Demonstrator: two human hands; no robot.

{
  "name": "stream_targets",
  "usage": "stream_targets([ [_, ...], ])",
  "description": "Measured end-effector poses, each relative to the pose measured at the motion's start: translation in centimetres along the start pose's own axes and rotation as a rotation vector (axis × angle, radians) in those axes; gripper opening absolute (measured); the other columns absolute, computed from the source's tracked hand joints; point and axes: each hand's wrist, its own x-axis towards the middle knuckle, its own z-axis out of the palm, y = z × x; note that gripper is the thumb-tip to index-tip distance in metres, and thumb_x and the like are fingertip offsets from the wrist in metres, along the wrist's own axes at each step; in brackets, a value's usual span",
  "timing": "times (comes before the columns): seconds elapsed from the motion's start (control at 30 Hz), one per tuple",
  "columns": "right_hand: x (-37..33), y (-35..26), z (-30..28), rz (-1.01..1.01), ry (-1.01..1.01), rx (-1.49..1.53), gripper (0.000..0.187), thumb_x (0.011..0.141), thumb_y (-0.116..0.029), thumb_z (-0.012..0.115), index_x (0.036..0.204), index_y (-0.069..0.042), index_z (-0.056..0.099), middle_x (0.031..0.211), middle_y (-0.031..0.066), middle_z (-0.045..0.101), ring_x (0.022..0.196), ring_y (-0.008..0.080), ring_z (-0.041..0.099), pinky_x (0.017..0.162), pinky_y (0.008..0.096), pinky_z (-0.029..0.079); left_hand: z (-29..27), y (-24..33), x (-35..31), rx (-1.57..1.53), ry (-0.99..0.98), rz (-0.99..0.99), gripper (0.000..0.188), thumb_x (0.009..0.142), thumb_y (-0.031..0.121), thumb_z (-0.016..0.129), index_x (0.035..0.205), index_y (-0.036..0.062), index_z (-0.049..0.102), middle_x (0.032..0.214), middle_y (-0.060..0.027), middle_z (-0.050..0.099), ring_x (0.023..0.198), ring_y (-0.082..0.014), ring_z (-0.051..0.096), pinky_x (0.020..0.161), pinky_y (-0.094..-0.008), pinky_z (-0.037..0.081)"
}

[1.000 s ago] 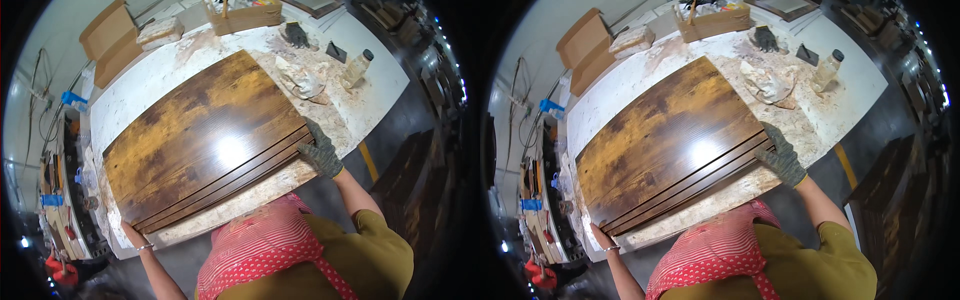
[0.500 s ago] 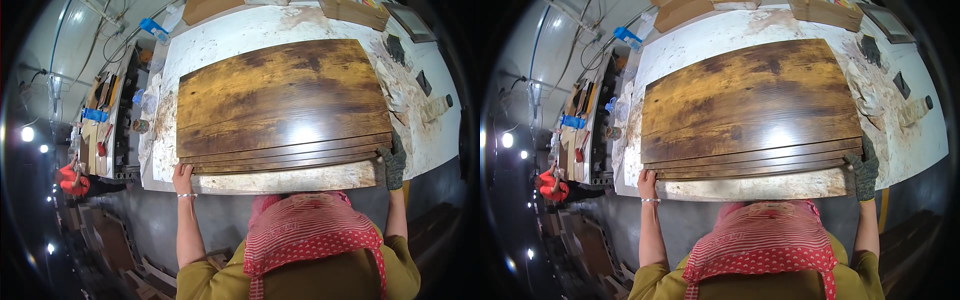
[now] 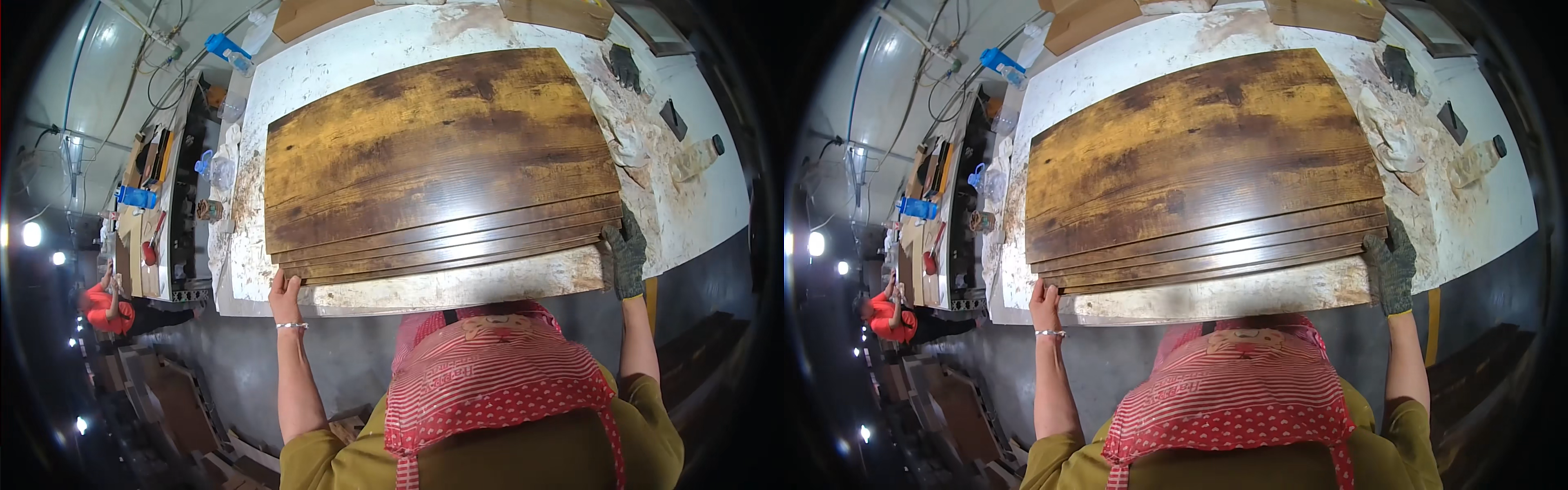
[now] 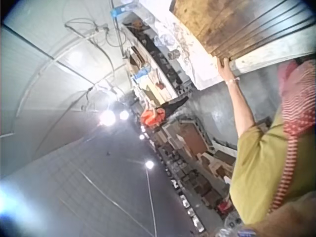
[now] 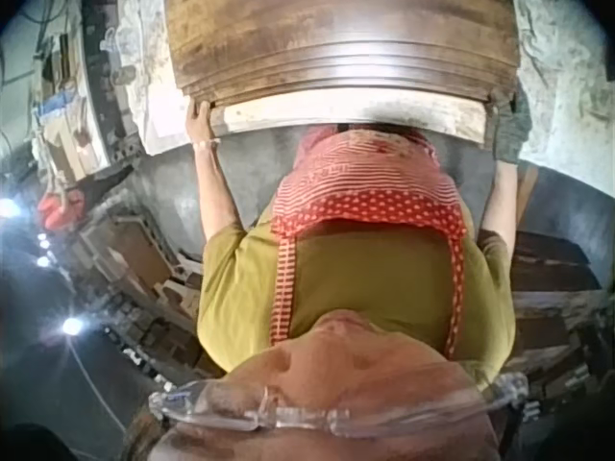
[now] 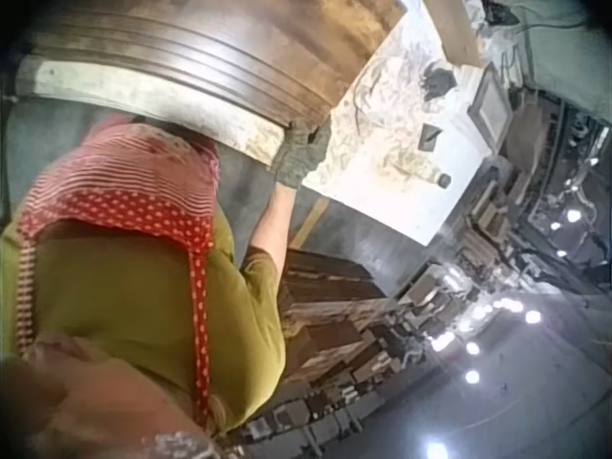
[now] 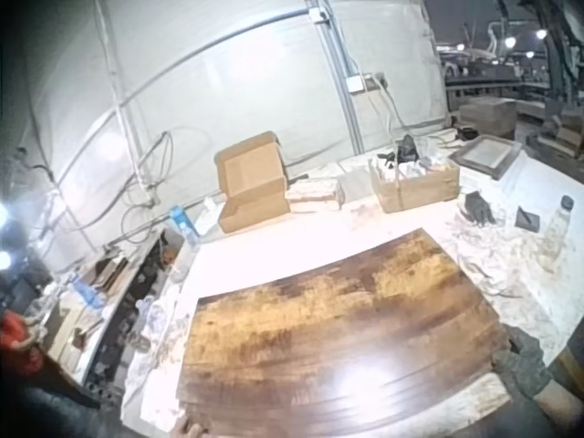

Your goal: The person sands wooden panels using a sanding block, wipes them with a cloth, and stacks and aligns the panels by hand on the workbench.

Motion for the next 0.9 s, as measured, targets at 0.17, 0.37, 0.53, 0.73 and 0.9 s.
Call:
stream_targets([
  [0.17,0.3,0.5,0.9,-0.072,0.081,0.055,0.047,0.082,-0.012,0.065,0.124,0.002,0.051,0.115,0.0099,0.057,0.102,0.0174,0.054,0.088,0.0288,0.044,0.2,-0.9,0.2,-0.016,0.038,0.043,0.047,0.085,0.007,0.062,0.13,-0.0005,0.048,0.11,-0.0029,0.057,0.089,-0.0088,0.054,0.075,-0.0197,0.045],
  [0.37,0.1,0.1,0.3,-0.058,0.079,-0.024,0.044,0.08,-0.018,0.068,0.118,0.0,0.056,0.107,0.0082,0.06,0.096,0.0162,0.055,0.086,0.03,0.045,-0.1,-0.5,1.0,0.096,-0.036,0.038,0.047,0.083,0.014,0.066,0.125,-0.002,0.051,0.106,-0.0043,0.057,0.086,-0.0102,0.052,0.073,-0.0225,0.044],
  [0.53,0.6,-1.6,0.7,-0.132,0.026,-0.202,0.046,0.077,-0.022,0.071,0.116,-0.002,0.058,0.107,0.0104,0.061,0.098,0.0205,0.057,0.088,0.0312,0.044,-0.2,-0.3,0.6,-0.049,0.065,0.145,0.045,0.084,0.003,0.061,0.126,-0.0065,0.047,0.109,-0.011,0.06,0.092,-0.0163,0.059,0.081,-0.0266,0.047],
  [0.73,0.5,-1.0,1.0,-0.145,0.121,-0.15,0.04,0.076,-0.013,0.073,0.112,-0.002,0.06,0.1,0.009,0.061,0.092,0.018,0.058,0.083,0.0299,0.046,1.3,-1.3,2.8,-0.015,0.15,0.173,0.044,0.085,0.01,0.065,0.123,-0.0061,0.05,0.11,-0.0094,0.059,0.092,-0.0149,0.057,0.082,-0.0245,0.046],
  [0.9,0.9,0.0,2.8,-0.076,0.244,-0.124,0.04,0.076,-0.018,0.073,0.11,-0.002,0.06,0.099,0.006,0.061,0.089,0.0166,0.056,0.081,0.0295,0.046,1.4,-0.4,2.7,0.102,0.191,0.195,0.042,0.084,0.013,0.067,0.119,-0.0045,0.054,0.104,-0.0075,0.06,0.089,-0.0133,0.056,0.08,-0.0256,0.046],
])
